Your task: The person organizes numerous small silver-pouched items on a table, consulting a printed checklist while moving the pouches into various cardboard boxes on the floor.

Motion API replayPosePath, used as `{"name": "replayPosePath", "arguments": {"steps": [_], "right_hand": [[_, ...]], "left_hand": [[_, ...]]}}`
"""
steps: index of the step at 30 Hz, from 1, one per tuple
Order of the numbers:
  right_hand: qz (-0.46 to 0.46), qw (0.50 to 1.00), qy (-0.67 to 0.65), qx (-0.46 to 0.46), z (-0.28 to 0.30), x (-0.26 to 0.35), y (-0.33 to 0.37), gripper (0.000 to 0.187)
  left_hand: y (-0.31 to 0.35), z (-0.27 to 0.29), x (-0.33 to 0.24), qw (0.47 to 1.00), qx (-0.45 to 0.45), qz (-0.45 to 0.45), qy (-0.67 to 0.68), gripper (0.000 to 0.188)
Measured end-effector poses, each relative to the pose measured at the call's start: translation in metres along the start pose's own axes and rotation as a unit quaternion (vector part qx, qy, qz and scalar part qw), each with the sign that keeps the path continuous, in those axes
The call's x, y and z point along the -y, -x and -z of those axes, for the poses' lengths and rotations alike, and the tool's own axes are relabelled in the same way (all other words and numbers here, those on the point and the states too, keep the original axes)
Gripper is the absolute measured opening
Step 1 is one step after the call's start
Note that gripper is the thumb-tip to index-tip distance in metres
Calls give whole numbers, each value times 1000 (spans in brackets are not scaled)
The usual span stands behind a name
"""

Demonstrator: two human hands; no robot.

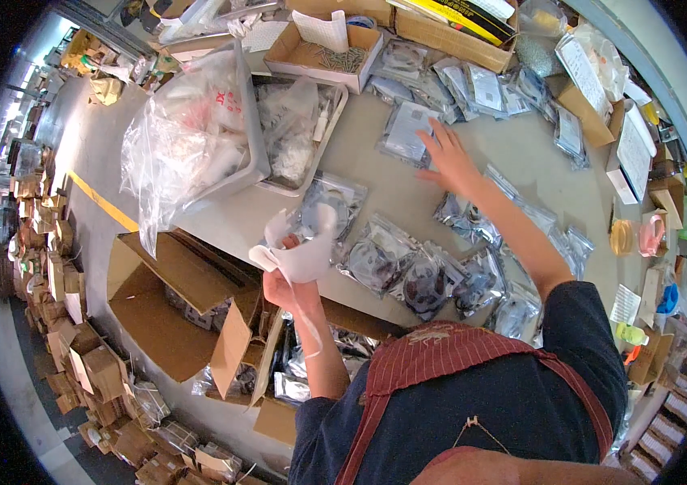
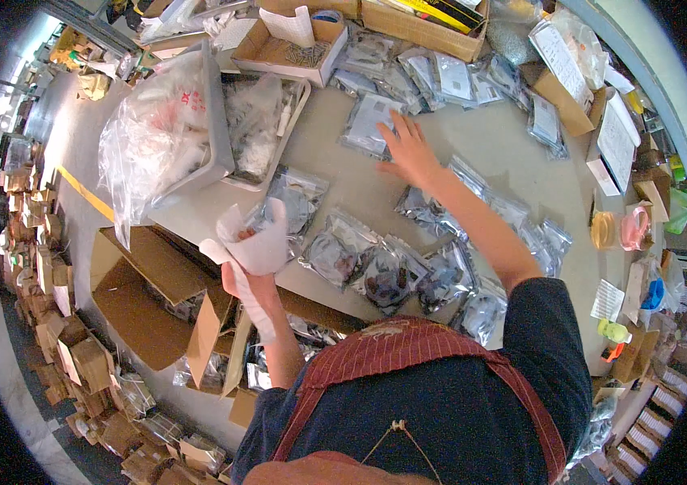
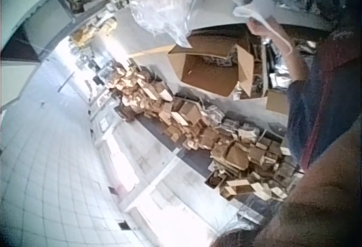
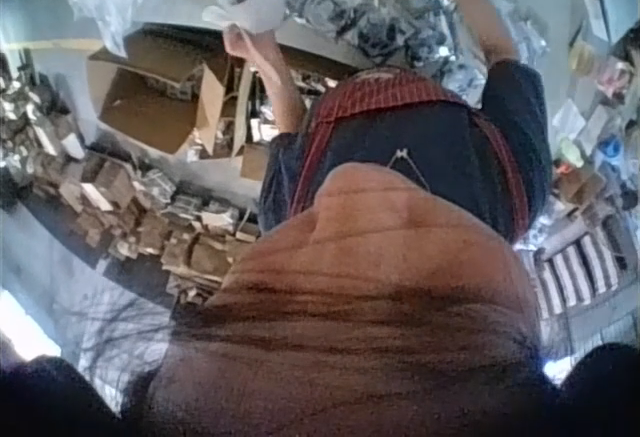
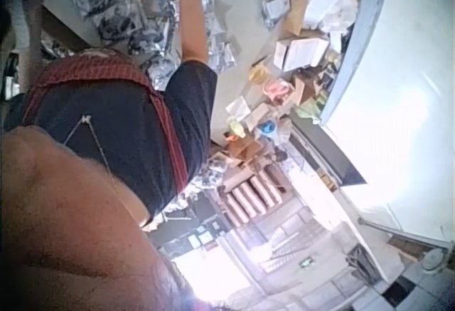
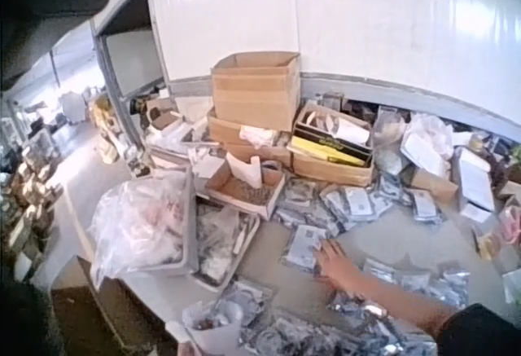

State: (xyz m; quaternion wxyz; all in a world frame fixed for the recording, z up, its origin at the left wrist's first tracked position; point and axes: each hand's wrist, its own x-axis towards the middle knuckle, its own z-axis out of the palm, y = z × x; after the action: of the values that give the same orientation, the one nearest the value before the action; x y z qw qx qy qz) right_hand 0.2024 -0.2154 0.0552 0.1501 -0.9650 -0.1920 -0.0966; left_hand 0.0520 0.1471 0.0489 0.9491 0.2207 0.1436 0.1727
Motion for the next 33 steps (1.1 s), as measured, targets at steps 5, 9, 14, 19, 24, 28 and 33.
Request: {"name": "replayPosePath", "arguments": {"steps": [5,9,14,19,24,28,33], "right_hand": [[31,992,112,58,-58,-4,-41,56],[123,958,258,35,-64,29,-28,43],[124,991,41,10,5,34,-26,33],[-71,979,-191,3,66,36,-6,35],[-80,981,-150,88,7,-16,12,34],[-2,992,-24,-120,-12,-62,-40,35],[-69,970,227,60,-14,-100,-80,40]], "left_hand": [[-39,-12,34,997,34,56,-30,46],[-44,8,61,985,4,104,-140,34],[-40,8,66,982,10,79,-172,33],[-40,12,65,986,38,93,-135,44],[-45,13,62,984,77,104,-124,53],[-41,3,59,985,67,106,-123,56],[-44,0,61,981,71,104,-147,56]]}}
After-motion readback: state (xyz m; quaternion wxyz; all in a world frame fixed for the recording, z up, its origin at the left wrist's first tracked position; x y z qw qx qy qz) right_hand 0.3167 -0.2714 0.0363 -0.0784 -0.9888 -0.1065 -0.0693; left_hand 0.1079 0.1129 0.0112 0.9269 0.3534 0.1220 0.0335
